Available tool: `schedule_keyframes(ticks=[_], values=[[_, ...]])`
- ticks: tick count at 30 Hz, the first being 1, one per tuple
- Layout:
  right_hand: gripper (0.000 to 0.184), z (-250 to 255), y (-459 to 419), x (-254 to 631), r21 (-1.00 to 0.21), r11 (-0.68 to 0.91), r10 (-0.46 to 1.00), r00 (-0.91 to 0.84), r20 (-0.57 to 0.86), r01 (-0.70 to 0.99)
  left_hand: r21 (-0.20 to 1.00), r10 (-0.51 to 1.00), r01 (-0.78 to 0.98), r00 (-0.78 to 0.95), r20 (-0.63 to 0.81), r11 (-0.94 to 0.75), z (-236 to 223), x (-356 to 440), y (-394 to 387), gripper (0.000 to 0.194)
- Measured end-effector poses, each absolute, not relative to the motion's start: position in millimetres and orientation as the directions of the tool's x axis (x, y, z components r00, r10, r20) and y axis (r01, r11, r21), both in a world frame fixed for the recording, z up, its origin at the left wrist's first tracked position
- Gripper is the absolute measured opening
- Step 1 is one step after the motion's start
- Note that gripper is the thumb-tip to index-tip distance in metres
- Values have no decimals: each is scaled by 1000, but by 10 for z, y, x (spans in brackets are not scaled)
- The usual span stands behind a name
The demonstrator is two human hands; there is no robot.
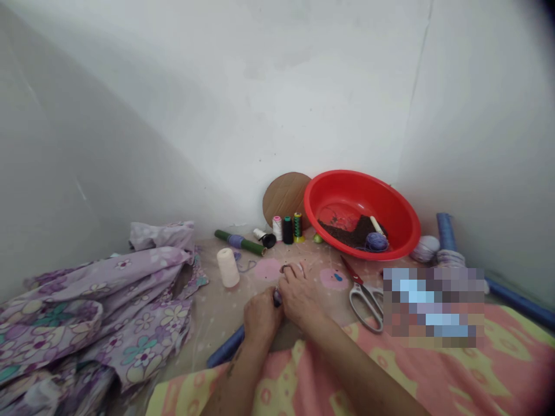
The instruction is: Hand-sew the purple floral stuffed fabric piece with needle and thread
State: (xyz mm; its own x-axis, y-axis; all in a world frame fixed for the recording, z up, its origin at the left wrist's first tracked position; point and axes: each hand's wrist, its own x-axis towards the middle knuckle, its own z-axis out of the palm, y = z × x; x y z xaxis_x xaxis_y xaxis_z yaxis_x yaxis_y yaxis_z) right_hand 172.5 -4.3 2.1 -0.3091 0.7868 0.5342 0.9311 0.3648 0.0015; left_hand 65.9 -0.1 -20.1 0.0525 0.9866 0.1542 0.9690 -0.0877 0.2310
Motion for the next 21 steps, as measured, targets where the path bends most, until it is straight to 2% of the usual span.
schedule_keyframes(ticks=[5, 12, 21], values=[[14, -60, 13, 1674, 1, 399, 762, -332, 556, 917, 220, 985, 968, 91, 148, -123, -197, 652, -9, 29], [14, -107, 92, 1670, -141, 351, 784, -208, 585, 926, 204, 983, 970, 102, 156, -133, -192, 647, -10, 30], [15, -28, 49, 1708, 18, 402, 781, -353, 516, 915, 209, 992, 973, 80, 93, -98, -106, 672, -48, 31]])
